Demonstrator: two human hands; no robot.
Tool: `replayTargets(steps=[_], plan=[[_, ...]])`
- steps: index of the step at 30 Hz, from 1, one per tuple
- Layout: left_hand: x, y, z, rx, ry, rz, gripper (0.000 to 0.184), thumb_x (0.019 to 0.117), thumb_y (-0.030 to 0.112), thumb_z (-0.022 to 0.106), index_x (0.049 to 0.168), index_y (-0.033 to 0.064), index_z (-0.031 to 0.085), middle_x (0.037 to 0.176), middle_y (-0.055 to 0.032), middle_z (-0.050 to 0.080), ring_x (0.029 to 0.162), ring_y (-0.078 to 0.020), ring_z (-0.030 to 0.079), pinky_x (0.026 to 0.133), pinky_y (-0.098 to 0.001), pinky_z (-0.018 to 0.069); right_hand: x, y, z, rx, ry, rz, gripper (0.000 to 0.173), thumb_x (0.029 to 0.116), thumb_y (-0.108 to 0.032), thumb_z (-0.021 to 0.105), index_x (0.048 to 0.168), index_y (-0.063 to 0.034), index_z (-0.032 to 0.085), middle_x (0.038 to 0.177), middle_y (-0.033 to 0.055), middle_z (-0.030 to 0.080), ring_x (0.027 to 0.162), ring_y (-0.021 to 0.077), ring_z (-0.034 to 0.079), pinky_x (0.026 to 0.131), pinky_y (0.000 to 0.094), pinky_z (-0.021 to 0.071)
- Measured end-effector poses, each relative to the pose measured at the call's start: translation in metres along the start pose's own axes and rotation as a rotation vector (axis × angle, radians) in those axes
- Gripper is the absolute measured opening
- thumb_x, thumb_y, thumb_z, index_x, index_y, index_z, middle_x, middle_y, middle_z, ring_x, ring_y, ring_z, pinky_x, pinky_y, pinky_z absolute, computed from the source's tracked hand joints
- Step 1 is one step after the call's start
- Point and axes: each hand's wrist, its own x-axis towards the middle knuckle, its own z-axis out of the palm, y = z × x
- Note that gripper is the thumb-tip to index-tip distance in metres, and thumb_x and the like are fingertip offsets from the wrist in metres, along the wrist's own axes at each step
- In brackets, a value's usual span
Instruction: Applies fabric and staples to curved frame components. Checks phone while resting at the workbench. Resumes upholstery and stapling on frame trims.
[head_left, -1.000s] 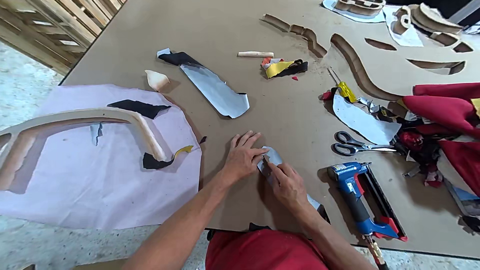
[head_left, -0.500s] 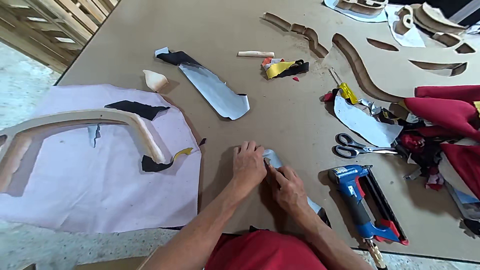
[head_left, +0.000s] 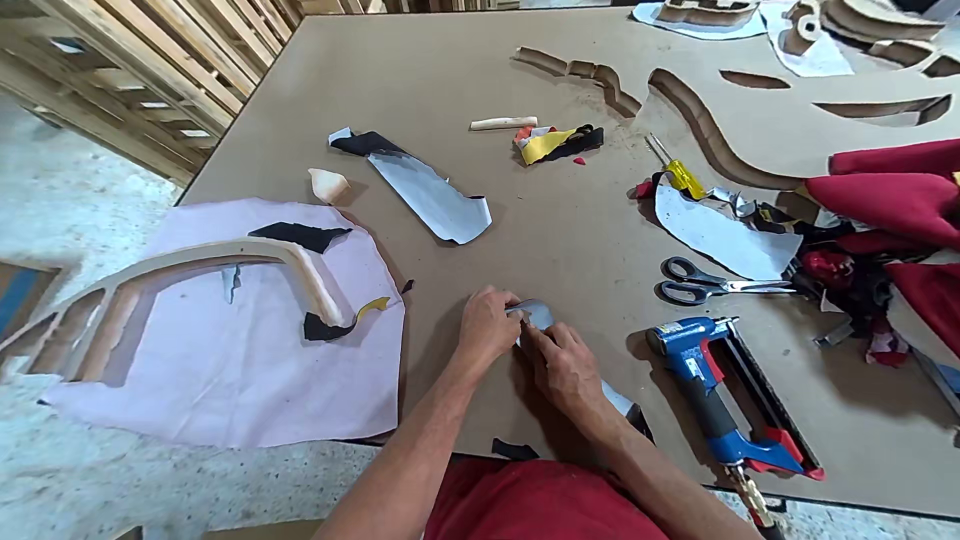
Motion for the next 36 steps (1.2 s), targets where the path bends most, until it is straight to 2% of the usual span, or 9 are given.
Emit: replayTargets(steps=[6, 17, 21, 24, 26, 29, 31, 33, 36], plan=[[0.002, -0.004, 0.017, -0.001, 0.141, 0.116, 0.016, 0.1009, 0.015, 0.061, 0.106, 0.0116, 0.076, 0.104, -0.0073, 0.071, 0.103, -0.024, 0.068, 0.095, -0.0478, 0.0544, 0.0, 0.0, -0.003, 0.031, -0.039, 0.03, 0.038, 0.0867, -0.011, 0.065, 0.123, -0.0177, 0.076, 0.1, 0.0082, 0.069, 0.093, 0.0252, 0.069, 0.076, 0.0397, 0.0598], [0.0, 0.018, 0.016, -0.004, 0.157, 0.0, 0.015, 0.1015, 0.016, 0.061, 0.107, 0.0067, 0.072, 0.096, -0.0155, 0.072, 0.094, -0.034, 0.069, 0.085, -0.0571, 0.0546, 0.0, -0.005, -0.005, 0.022, -0.064, 0.071, 0.037, 0.087, -0.009, 0.066, 0.123, -0.0142, 0.075, 0.1, 0.0114, 0.068, 0.09, 0.0266, 0.069, 0.071, 0.0386, 0.0602], [-0.009, 0.016, 0.03, 0.064, 0.216, 0.065, 0.016, 0.1007, 0.017, 0.062, 0.105, 0.0075, 0.074, 0.1, -0.0109, 0.072, 0.102, -0.0288, 0.068, 0.093, -0.0496, 0.0545, 0.0, -0.002, 0.0, 0.04, -0.01, 0.091, 0.032, 0.0873, -0.011, 0.066, 0.117, -0.0164, 0.077, 0.094, 0.0088, 0.067, 0.085, 0.024, 0.068, 0.069, 0.0373, 0.059], [-0.018, 0.007, 0.051, 0.016, 0.332, 0.106, 0.014, 0.0977, 0.019, 0.069, 0.101, 0.01, 0.079, 0.101, -0.0059, 0.071, 0.101, -0.0222, 0.068, 0.092, -0.0427, 0.0566, 0.001, -0.001, 0.001, 0.065, 0.021, 0.096, 0.028, 0.0833, -0.014, 0.069, 0.109, -0.0153, 0.08, 0.094, 0.0065, 0.069, 0.086, 0.0233, 0.068, 0.07, 0.0377, 0.0592], [-0.023, -0.002, 0.063, 0.027, 0.395, 0.185, 0.018, 0.0987, 0.02, 0.066, 0.105, 0.0099, 0.08, 0.108, -0.0065, 0.072, 0.104, -0.0217, 0.068, 0.094, -0.0405, 0.0573, 0.002, 0.001, -0.001, 0.113, 0.043, 0.097, 0.022, 0.0811, -0.015, 0.071, 0.101, -0.0132, 0.08, 0.093, 0.0052, 0.071, 0.086, 0.0221, 0.069, 0.071, 0.0383, 0.0599], [-0.031, -0.013, 0.079, 0.135, 0.446, 0.267, 0.033, 0.1003, 0.033, 0.057, 0.119, 0.0148, 0.077, 0.115, -0.0071, 0.07, 0.108, -0.0251, 0.066, 0.093, -0.0427, 0.0563, 0.0, 0.012, -0.033, 0.19, 0.0, 0.149, 0.019, 0.0909, -0.022, 0.068, 0.105, -0.0176, 0.08, 0.1, -0.0009, 0.072, 0.09, 0.0129, 0.07, 0.077, 0.0351, 0.0619], [-0.035, -0.016, 0.086, 0.192, 0.468, 0.257, 0.047, 0.0984, 0.048, 0.053, 0.129, 0.0184, 0.073, 0.12, -0.0085, 0.069, 0.11, -0.0286, 0.065, 0.089, -0.0468, 0.0552, -0.01, 0.026, -0.082, 0.059, 0.052, 0.179, 0.024, 0.0918, -0.024, 0.067, 0.111, -0.0163, 0.078, 0.106, 0.005, 0.072, 0.092, 0.0192, 0.071, 0.075, 0.0414, 0.0625], [-0.042, -0.016, 0.096, 0.227, 0.503, 0.227, 0.054, 0.0961, 0.056, 0.052, 0.134, 0.0218, 0.07, 0.119, -0.0084, 0.067, 0.108, -0.0287, 0.063, 0.087, -0.0473, 0.0528, -0.035, 0.046, -0.133, -0.137, 0.049, 0.297, 0.038, 0.0897, -0.032, 0.07, 0.121, -0.0115, 0.074, 0.111, 0.0173, 0.069, 0.099, 0.0346, 0.069, 0.077, 0.0529, 0.0596], [-0.042, -0.017, 0.102, 0.219, 0.552, 0.216, 0.053, 0.0961, 0.057, 0.052, 0.134, 0.0239, 0.07, 0.116, -0.008, 0.067, 0.104, -0.0271, 0.063, 0.086, -0.0461, 0.0516, -0.077, 0.08, -0.165, -0.3, -0.161, 0.532, 0.092, 0.0786, -0.061, 0.076, 0.149, -0.006, 0.052, 0.122, 0.0317, 0.062, 0.104, 0.0517, 0.063, 0.08, 0.0674, 0.0535]])
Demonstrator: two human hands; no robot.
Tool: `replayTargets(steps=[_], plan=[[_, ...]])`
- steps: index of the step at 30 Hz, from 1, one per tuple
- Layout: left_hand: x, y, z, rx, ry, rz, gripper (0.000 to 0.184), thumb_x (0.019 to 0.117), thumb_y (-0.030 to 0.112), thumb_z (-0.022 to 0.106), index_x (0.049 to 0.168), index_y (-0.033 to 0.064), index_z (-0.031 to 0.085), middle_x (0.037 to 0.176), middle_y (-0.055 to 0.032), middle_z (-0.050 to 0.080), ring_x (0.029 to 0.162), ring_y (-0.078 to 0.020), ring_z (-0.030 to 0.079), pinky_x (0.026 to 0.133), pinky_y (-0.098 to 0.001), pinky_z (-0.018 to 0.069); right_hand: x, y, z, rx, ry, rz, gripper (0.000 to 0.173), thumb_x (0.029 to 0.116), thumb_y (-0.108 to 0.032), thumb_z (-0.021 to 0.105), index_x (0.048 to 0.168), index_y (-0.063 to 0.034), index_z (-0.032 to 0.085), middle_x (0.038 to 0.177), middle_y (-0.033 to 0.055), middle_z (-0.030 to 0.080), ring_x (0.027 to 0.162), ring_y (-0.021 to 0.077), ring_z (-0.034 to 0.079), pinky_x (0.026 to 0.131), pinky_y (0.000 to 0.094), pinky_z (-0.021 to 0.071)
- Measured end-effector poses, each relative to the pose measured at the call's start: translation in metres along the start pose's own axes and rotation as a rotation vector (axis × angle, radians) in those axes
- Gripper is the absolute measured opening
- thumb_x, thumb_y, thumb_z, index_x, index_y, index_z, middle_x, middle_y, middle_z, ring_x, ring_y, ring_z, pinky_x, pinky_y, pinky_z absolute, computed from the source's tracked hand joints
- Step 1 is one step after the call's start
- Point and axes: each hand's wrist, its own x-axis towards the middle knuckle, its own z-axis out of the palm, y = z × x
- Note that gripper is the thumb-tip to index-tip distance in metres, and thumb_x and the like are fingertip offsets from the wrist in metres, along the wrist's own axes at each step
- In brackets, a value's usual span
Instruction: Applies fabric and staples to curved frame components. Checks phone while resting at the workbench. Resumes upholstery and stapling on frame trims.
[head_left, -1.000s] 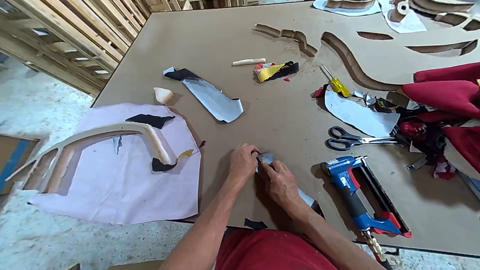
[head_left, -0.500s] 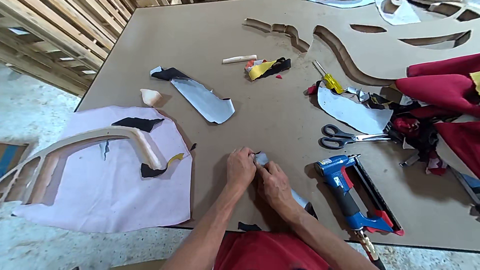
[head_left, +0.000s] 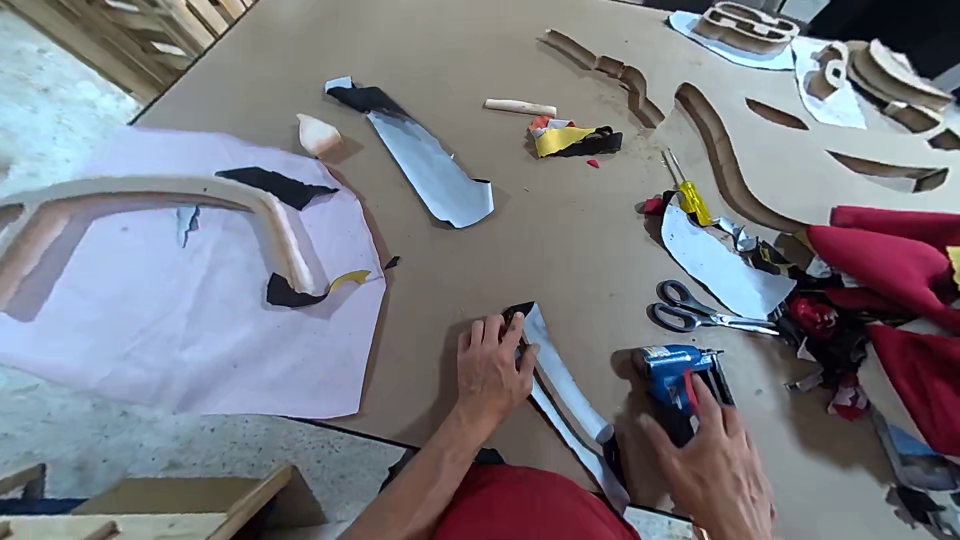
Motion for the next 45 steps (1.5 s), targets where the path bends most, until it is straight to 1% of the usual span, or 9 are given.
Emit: replayTargets(steps=[2, 6, 8, 10, 14, 16, 18, 23, 45], plan=[[-0.002, 0.0, 0.0, -0.017, -0.009, -0.009, 0.052, 0.0966, 0.057, 0.052, 0.134, 0.0258, 0.07, 0.119, -0.0088, 0.068, 0.106, -0.0279, 0.063, 0.085, -0.0468, 0.0517, -0.01, 0.019, 0.008, -0.023, -0.127, 0.079, 0.109, 0.0767, -0.064, 0.078, 0.156, -0.0011, 0.038, 0.124, 0.0341, 0.061, 0.102, 0.0527, 0.065, 0.08, 0.0698, 0.0527], [-0.004, -0.001, 0.002, -0.047, -0.012, -0.013, 0.054, 0.0977, 0.059, 0.048, 0.137, 0.0278, 0.068, 0.123, -0.0072, 0.067, 0.11, -0.0269, 0.063, 0.086, -0.0467, 0.0506, 0.0, 0.016, -0.017, 0.059, -0.271, 0.146, 0.092, 0.0798, -0.021, 0.078, 0.157, 0.0029, 0.034, 0.134, 0.0303, 0.061, 0.116, 0.0487, 0.064, 0.095, 0.0698, 0.0488], [-0.005, -0.002, 0.002, -0.066, 0.003, -0.001, 0.053, 0.0979, 0.058, 0.049, 0.136, 0.0269, 0.068, 0.123, -0.0079, 0.068, 0.108, -0.0272, 0.063, 0.085, -0.0471, 0.0507, 0.019, 0.011, -0.054, 0.111, -0.339, 0.198, 0.074, 0.0774, -0.013, 0.073, 0.146, 0.0021, 0.05, 0.11, 0.027, 0.07, 0.095, 0.0442, 0.069, 0.08, 0.0685, 0.0526], [-0.007, -0.002, 0.003, -0.076, 0.039, 0.004, 0.051, 0.0983, 0.057, 0.05, 0.134, 0.0259, 0.07, 0.122, -0.0078, 0.068, 0.105, -0.0267, 0.063, 0.083, -0.0463, 0.0495, 0.047, 0.005, -0.093, 0.203, -0.407, 0.146, 0.043, 0.0774, -0.014, 0.068, 0.116, 0.0046, 0.063, 0.084, 0.0166, 0.07, 0.07, 0.0303, 0.069, 0.063, 0.0562, 0.057], [-0.008, -0.003, 0.005, -0.11, 0.085, 0.009, 0.048, 0.099, 0.053, 0.051, 0.133, 0.025, 0.07, 0.121, -0.0075, 0.067, 0.103, -0.0257, 0.062, 0.08, -0.0447, 0.0485, 0.12, -0.07, -0.129, -0.02, -0.463, -0.389, 0.049, 0.083, -0.046, 0.076, 0.104, -0.002, 0.07, 0.089, 0.0092, 0.074, 0.08, 0.017, 0.073, 0.072, 0.0466, 0.0606], [-0.008, -0.003, 0.005, -0.123, 0.092, 0.011, 0.048, 0.0989, 0.051, 0.051, 0.133, 0.0241, 0.07, 0.121, -0.0076, 0.067, 0.103, -0.0263, 0.063, 0.079, -0.0448, 0.0485, 0.152, -0.109, -0.11, -0.096, -0.358, -0.703, 0.035, 0.0743, -0.05, 0.07, 0.086, -0.0172, 0.07, 0.071, -0.0036, 0.069, 0.065, 0.0056, 0.068, 0.055, 0.0351, 0.0566], [-0.007, -0.003, 0.005, -0.124, 0.099, 0.005, 0.047, 0.0997, 0.05, 0.05, 0.133, 0.024, 0.07, 0.119, -0.0069, 0.068, 0.101, -0.0261, 0.062, 0.079, -0.0441, 0.0476, 0.175, -0.14, -0.088, -0.072, -0.4, -0.853, 0.02, 0.0708, -0.044, 0.069, 0.08, -0.0258, 0.068, 0.063, -0.0129, 0.062, 0.057, -0.0018, 0.061, 0.047, 0.0278, 0.0508], [-0.008, -0.003, 0.005, -0.136, 0.104, 0.011, 0.044, 0.1013, 0.045, 0.048, 0.131, 0.0221, 0.071, 0.115, -0.0069, 0.068, 0.099, -0.0255, 0.062, 0.078, -0.0436, 0.0466, 0.197, -0.165, -0.052, -0.096, -0.539, -1.047, 0.021, 0.0676, -0.036, 0.067, 0.086, -0.0272, 0.073, 0.06, -0.0142, 0.059, 0.053, -0.0009, 0.058, 0.043, 0.0288, 0.0473], [-0.009, -0.002, 0.005, -0.083, 0.165, 0.009, 0.038, 0.1025, 0.044, 0.051, 0.12, 0.0207, 0.076, 0.114, -0.0047, 0.07, 0.097, -0.0227, 0.062, 0.078, -0.0416, 0.0443, 0.216, -0.163, -0.035, -0.163, -0.671, -1.154, 0.025, 0.0684, -0.038, 0.066, 0.09, -0.0285, 0.073, 0.062, -0.0155, 0.059, 0.056, -0.0021, 0.059, 0.045, 0.0271, 0.0485]])
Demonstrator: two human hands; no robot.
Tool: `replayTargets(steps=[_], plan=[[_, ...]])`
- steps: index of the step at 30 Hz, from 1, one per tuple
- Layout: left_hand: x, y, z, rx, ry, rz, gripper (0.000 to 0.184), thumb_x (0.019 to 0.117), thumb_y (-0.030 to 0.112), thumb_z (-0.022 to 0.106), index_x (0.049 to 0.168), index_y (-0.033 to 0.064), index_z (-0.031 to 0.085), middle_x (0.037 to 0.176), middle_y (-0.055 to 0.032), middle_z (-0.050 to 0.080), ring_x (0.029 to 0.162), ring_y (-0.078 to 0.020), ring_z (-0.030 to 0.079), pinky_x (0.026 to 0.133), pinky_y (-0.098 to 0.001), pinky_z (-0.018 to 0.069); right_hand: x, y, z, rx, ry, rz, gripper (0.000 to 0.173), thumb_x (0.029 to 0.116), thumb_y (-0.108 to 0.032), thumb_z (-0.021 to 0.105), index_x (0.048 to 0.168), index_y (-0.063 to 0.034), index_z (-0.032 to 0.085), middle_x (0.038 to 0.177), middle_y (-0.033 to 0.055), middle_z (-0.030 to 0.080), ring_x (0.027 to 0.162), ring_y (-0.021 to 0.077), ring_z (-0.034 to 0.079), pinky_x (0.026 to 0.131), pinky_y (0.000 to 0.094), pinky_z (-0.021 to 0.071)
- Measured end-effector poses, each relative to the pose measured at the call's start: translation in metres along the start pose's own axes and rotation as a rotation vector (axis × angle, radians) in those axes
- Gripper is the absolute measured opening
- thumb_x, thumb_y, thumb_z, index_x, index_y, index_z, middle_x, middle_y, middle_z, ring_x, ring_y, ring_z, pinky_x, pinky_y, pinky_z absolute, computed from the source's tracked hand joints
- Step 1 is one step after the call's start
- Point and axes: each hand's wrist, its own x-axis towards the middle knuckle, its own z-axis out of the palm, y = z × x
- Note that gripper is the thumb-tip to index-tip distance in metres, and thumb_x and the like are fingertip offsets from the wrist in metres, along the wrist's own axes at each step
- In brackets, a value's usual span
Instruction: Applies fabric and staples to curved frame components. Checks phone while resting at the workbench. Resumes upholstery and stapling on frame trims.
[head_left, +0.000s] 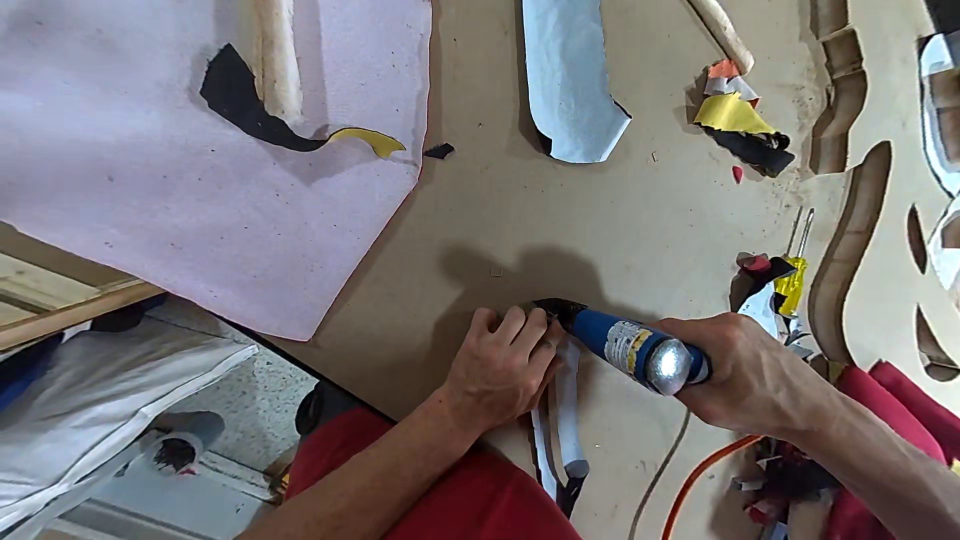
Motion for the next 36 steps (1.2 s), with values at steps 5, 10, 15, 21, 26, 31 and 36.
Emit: replayTargets(steps=[5, 10, 15, 21, 26, 31, 36], plan=[[-0.001, -0.001, 0.0, -0.008, -0.007, 0.013, 0.038, 0.102, 0.044, 0.051, 0.121, 0.0213, 0.076, 0.115, -0.0053, 0.071, 0.098, -0.0233, 0.063, 0.079, -0.0425, 0.0447, -0.001, 0.001, -0.004, -0.007, -0.02, 0.026, 0.018, 0.0662, -0.037, 0.066, 0.082, -0.0287, 0.07, 0.058, -0.0157, 0.055, 0.052, -0.0017, 0.056, 0.043, 0.0274, 0.0454], [0.001, -0.004, -0.004, -0.073, -0.032, 0.003, 0.037, 0.0962, 0.032, 0.052, 0.124, 0.024, 0.075, 0.117, -0.0051, 0.069, 0.1, -0.0235, 0.063, 0.079, -0.0438, 0.0472, -0.067, 0.002, 0.001, 0.069, 0.159, 0.268, 0.028, 0.0778, -0.047, 0.065, 0.095, -0.0263, 0.07, 0.067, -0.0141, 0.062, 0.059, -0.0007, 0.061, 0.05, 0.0304, 0.0524], [0.003, -0.009, -0.01, -0.137, -0.119, 0.253, 0.031, 0.0883, 0.021, 0.06, 0.115, 0.0239, 0.076, 0.137, -0.0016, 0.065, 0.135, -0.024, 0.054, 0.107, -0.055, 0.0415, -0.143, -0.034, 0.079, -0.039, 0.416, 0.562, 0.061, 0.0777, -0.039, 0.061, 0.127, -0.0037, 0.07, 0.089, 0.0141, 0.074, 0.069, 0.0318, 0.071, 0.057, 0.0577, 0.0552], [0.027, -0.025, -0.024, -0.116, -0.384, 0.533, 0.023, 0.0916, 0.013, 0.064, 0.107, 0.0224, 0.078, 0.131, 0.003, 0.069, 0.141, -0.0217, 0.05, 0.117, -0.056, 0.0353, -0.165, -0.05, 0.155, -0.069, 0.545, 0.796, 0.071, 0.073, -0.037, 0.071, 0.137, -0.008, 0.065, 0.12, 0.0243, 0.067, 0.105, 0.0477, 0.066, 0.081, 0.0669, 0.053], [0.012, -0.035, -0.039, -0.035, -0.331, 0.438, 0.025, 0.0955, 0.015, 0.056, 0.106, 0.0216, 0.078, 0.121, 0.0017, 0.072, 0.13, -0.0214, 0.058, 0.11, -0.0559, 0.0422, -0.114, -0.12, 0.169, 0.112, 0.65, 0.545, 0.039, 0.0886, -0.035, 0.067, 0.125, -0.0204, 0.073, 0.123, 0.01, 0.069, 0.117, 0.0332, 0.065, 0.095, 0.0585, 0.0532], [0.0, -0.04, -0.034, 0.041, -0.191, 0.331, 0.025, 0.0976, 0.023, 0.057, 0.107, 0.0216, 0.079, 0.119, -0.0018, 0.072, 0.121, -0.0243, 0.063, 0.1, -0.0533, 0.0484, -0.048, -0.126, 0.219, 0.1, 0.89, 0.509, 0.026, 0.0943, -0.022, 0.06, 0.111, -0.0246, 0.079, 0.11, -0.002, 0.073, 0.108, 0.0192, 0.068, 0.092, 0.0434, 0.0564], [-0.012, -0.029, -0.033, -0.06, -0.222, 0.637, 0.023, 0.0984, 0.03, 0.057, 0.101, 0.0196, 0.077, 0.117, -0.002, 0.074, 0.115, -0.0217, 0.067, 0.098, -0.0507, 0.0511, -0.041, -0.132, 0.225, 0.02, 0.971, 0.582, 0.031, 0.0947, -0.013, 0.055, 0.107, -0.026, 0.08, 0.11, -0.0078, 0.075, 0.11, 0.015, 0.067, 0.095, 0.0432, 0.0528]])
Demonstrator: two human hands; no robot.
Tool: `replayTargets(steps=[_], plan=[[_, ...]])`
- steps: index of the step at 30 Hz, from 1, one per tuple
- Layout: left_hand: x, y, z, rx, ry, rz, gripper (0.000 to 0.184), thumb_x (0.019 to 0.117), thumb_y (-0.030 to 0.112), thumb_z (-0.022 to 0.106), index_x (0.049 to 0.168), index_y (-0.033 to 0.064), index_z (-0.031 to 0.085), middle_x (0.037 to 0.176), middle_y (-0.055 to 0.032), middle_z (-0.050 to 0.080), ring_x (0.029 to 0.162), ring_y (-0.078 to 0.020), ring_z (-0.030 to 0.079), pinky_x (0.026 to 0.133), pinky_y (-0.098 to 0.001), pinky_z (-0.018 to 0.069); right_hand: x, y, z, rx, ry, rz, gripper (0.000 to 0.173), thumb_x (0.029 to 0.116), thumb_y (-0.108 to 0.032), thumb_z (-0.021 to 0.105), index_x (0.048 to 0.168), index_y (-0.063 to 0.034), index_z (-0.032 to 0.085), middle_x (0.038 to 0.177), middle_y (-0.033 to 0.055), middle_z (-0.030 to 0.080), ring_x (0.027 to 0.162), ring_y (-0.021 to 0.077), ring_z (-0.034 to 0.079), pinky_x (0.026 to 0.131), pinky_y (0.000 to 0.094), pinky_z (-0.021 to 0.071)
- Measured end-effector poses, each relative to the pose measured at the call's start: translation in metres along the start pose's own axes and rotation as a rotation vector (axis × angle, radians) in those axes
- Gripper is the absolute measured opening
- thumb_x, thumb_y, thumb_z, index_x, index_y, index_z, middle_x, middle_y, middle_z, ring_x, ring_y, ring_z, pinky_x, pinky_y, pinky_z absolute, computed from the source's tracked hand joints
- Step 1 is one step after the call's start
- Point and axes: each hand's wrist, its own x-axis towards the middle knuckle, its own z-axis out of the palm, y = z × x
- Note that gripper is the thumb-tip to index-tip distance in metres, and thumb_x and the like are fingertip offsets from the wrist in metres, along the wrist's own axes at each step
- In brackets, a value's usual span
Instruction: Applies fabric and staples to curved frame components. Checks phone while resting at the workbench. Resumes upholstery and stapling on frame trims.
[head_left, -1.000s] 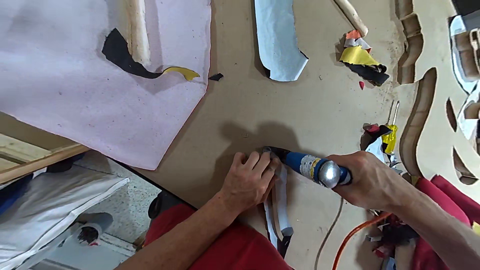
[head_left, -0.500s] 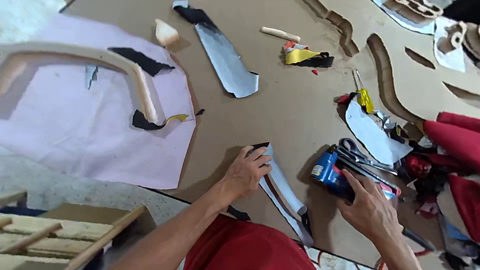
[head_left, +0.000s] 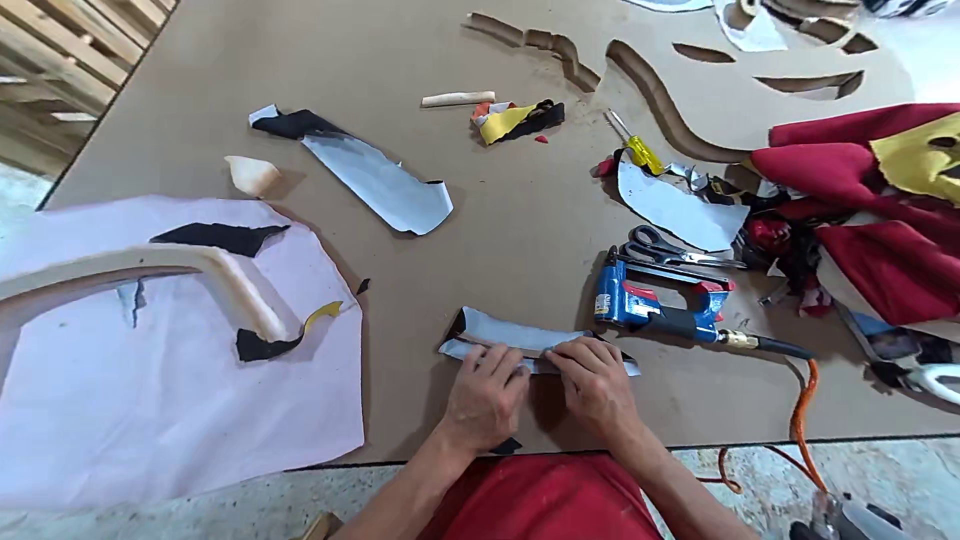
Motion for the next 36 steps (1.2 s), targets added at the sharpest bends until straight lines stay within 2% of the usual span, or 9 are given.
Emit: replayTargets(steps=[4, 7, 15, 18, 26, 29, 32, 34, 36], plan=[[0.006, 0.0, 0.006, 0.021, 0.043, 0.122, 0.023, 0.098, 0.028, 0.056, 0.1, 0.0192, 0.077, 0.114, -0.0005, 0.073, 0.11, -0.0202, 0.067, 0.098, -0.0451, 0.0507, -0.001, -0.013, -0.005, -0.062, -0.021, 0.051, 0.031, 0.0872, -0.019, 0.058, 0.108, -0.0247, 0.08, 0.112, -0.0066, 0.074, 0.106, 0.0173, 0.067, 0.082, 0.0404, 0.0555], [0.008, -0.009, 0.004, -0.006, 0.07, 0.154, 0.028, 0.0996, 0.032, 0.052, 0.112, 0.0201, 0.075, 0.118, 0.0002, 0.072, 0.113, -0.0188, 0.065, 0.101, -0.0435, 0.0479, -0.001, -0.018, -0.006, -0.028, -0.036, 0.091, 0.033, 0.0822, -0.027, 0.063, 0.111, -0.0226, 0.079, 0.115, -0.0047, 0.073, 0.11, 0.0175, 0.066, 0.086, 0.0386, 0.0575], [0.019, -0.03, 0.009, -0.097, -0.027, 0.179, 0.022, 0.0993, 0.013, 0.053, 0.1, 0.0078, 0.075, 0.117, -0.0069, 0.073, 0.113, -0.0219, 0.068, 0.101, -0.0445, 0.0533, -0.009, -0.026, -0.001, -0.073, -0.022, 0.142, 0.035, 0.084, -0.03, 0.067, 0.117, -0.0229, 0.078, 0.121, -0.0041, 0.072, 0.116, 0.0184, 0.065, 0.094, 0.039, 0.0569], [0.029, -0.026, 0.007, -0.235, -0.072, 0.038, 0.027, 0.1017, 0.016, 0.051, 0.097, 0.0034, 0.074, 0.117, -0.0109, 0.071, 0.108, -0.0249, 0.07, 0.094, -0.0422, 0.0579, -0.004, -0.024, 0.006, -0.078, 0.053, 0.173, 0.021, 0.0966, -0.027, 0.061, 0.106, -0.0239, 0.081, 0.111, -0.0077, 0.075, 0.107, 0.0138, 0.068, 0.088, 0.035, 0.0579], [0.041, -0.015, 0.012, -0.206, -0.139, 0.162, 0.023, 0.0988, 0.028, 0.06, 0.099, 0.0148, 0.079, 0.096, -0.0019, 0.075, 0.088, -0.0198, 0.071, 0.077, -0.0395, 0.0591, 0.026, -0.026, -0.021, 0.08, -0.203, 0.383, 0.016, 0.0939, -0.026, 0.066, 0.089, -0.022, 0.081, 0.09, -0.007, 0.074, 0.094, 0.0132, 0.068, 0.084, 0.0388, 0.0541], [0.033, -0.008, 0.013, -0.292, -0.142, 0.119, 0.025, 0.1015, 0.027, 0.059, 0.092, 0.0125, 0.077, 0.083, -0.0043, 0.07, 0.079, -0.0212, 0.07, 0.07, -0.0394, 0.0593, 0.034, -0.003, -0.055, 0.024, -0.146, 0.416, 0.016, 0.0954, -0.024, 0.069, 0.105, -0.0173, 0.079, 0.112, 0.0019, 0.073, 0.109, 0.0212, 0.069, 0.093, 0.0465, 0.0578], [0.023, 0.003, 0.01, -0.364, -0.153, -0.038, 0.027, 0.0999, 0.031, 0.06, 0.091, 0.014, 0.079, 0.082, -0.0031, 0.07, 0.078, -0.0194, 0.07, 0.068, -0.0379, 0.0598, 0.042, 0.056, -0.091, -0.146, -0.299, 0.464, 0.073, 0.0824, -0.03, 0.083, 0.149, -0.0236, 0.054, 0.145, 0.0158, 0.055, 0.134, 0.0403, 0.051, 0.102, 0.0612, 0.0488], [0.021, 0.007, 0.01, -0.365, -0.149, -0.092, 0.026, 0.0984, 0.032, 0.061, 0.088, 0.0148, 0.078, 0.081, -0.0018, 0.07, 0.077, -0.0179, 0.07, 0.066, -0.0364, 0.0597, 0.038, 0.092, -0.091, -0.209, -0.441, 0.448, 0.094, 0.0763, -0.038, 0.088, 0.158, -0.0267, 0.042, 0.14, 0.0168, 0.058, 0.131, 0.0405, 0.053, 0.104, 0.0603, 0.0468], [0.022, 0.007, 0.013, -0.363, -0.141, -0.098, 0.027, 0.0985, 0.032, 0.061, 0.087, 0.0155, 0.078, 0.08, -0.0008, 0.07, 0.078, -0.0166, 0.069, 0.066, -0.0347, 0.0596, 0.038, 0.117, -0.091, -0.207, -0.463, 0.374, 0.083, 0.0815, -0.036, 0.084, 0.155, -0.0236, 0.047, 0.128, 0.015, 0.065, 0.12, 0.0361, 0.062, 0.098, 0.0561, 0.0519]])
